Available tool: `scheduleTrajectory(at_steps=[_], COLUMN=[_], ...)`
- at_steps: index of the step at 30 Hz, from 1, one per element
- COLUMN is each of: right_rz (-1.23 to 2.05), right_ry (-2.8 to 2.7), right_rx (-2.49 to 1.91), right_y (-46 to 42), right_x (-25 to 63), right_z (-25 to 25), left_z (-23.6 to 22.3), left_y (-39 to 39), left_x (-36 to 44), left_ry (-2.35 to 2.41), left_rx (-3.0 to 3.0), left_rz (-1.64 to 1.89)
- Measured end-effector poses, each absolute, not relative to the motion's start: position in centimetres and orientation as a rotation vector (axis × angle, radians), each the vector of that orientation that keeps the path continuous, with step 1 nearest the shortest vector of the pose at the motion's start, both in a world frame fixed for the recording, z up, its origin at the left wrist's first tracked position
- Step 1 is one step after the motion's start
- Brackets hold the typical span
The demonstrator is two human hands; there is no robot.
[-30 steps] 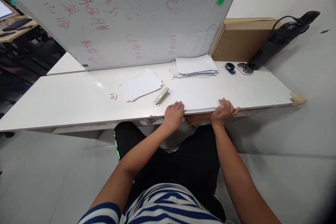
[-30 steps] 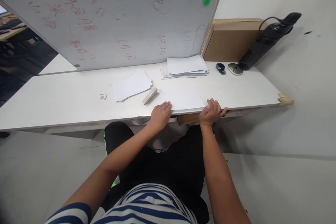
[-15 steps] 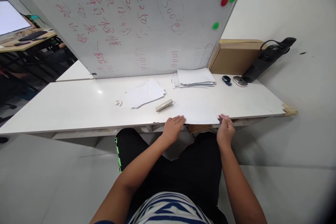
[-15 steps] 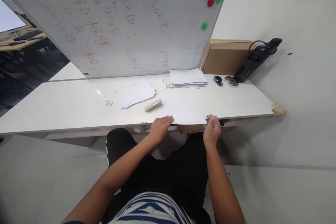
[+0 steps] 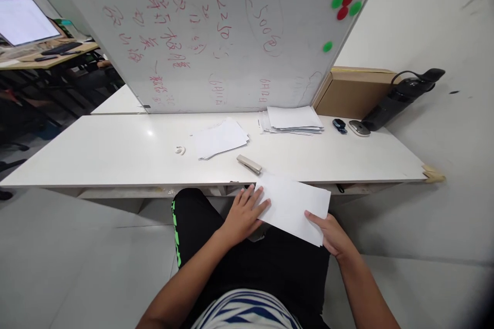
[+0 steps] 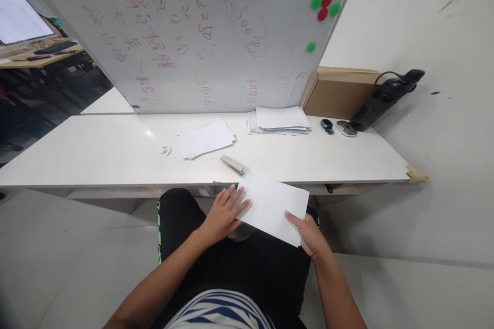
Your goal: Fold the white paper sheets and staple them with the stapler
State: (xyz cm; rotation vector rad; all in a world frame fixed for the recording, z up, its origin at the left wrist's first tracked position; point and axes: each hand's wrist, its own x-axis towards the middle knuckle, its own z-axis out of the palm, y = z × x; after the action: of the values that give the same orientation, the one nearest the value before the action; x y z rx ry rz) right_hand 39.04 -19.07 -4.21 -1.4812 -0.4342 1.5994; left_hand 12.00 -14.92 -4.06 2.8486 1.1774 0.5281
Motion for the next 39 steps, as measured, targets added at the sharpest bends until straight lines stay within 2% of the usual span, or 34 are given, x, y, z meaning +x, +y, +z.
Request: scheduleTrajectory(at_steps=[6, 12, 15, 21, 26, 30, 39], right_rz=[1.258, 0.400, 0.195, 0.151, 0.375, 0.454, 0.409], right_ry=[-0.426, -0.698, -0.840, -0.838, -0.534, -0.514, -0.450], right_rx=[-1.474, -1.813, -1.798, -1.754, -1.576, -1.428, -1.282], right_y=[-16.2, -13.1, -13.3, -12.0, -3.5, 1.8, 2.2], right_x=[39.8, 41.8, 41.1, 39.6, 40.0, 40.0, 39.8], right_z=[-4.8, -2.2, -1.1, -2.9, -4.2, -4.7, -6.1], left_z=[-0.8, -2.0, -2.7, -3.1, -2.9, -2.9, -2.4], left_y=[-5.7, 2.7, 3.8, 3.9, 4.0, 3.8, 3.6], left_x=[11.2, 13.2, 14.2, 14.4, 14.3, 14.3, 14.8], left_ry=[1.362, 1.457, 1.585, 1.577, 1.472, 1.567, 1.837], left_rx=[2.755, 2.617, 2.620, 2.674, 2.691, 2.643, 2.501], left_rz=[0.657, 0.431, 0.463, 0.487, 0.484, 0.588, 0.479])
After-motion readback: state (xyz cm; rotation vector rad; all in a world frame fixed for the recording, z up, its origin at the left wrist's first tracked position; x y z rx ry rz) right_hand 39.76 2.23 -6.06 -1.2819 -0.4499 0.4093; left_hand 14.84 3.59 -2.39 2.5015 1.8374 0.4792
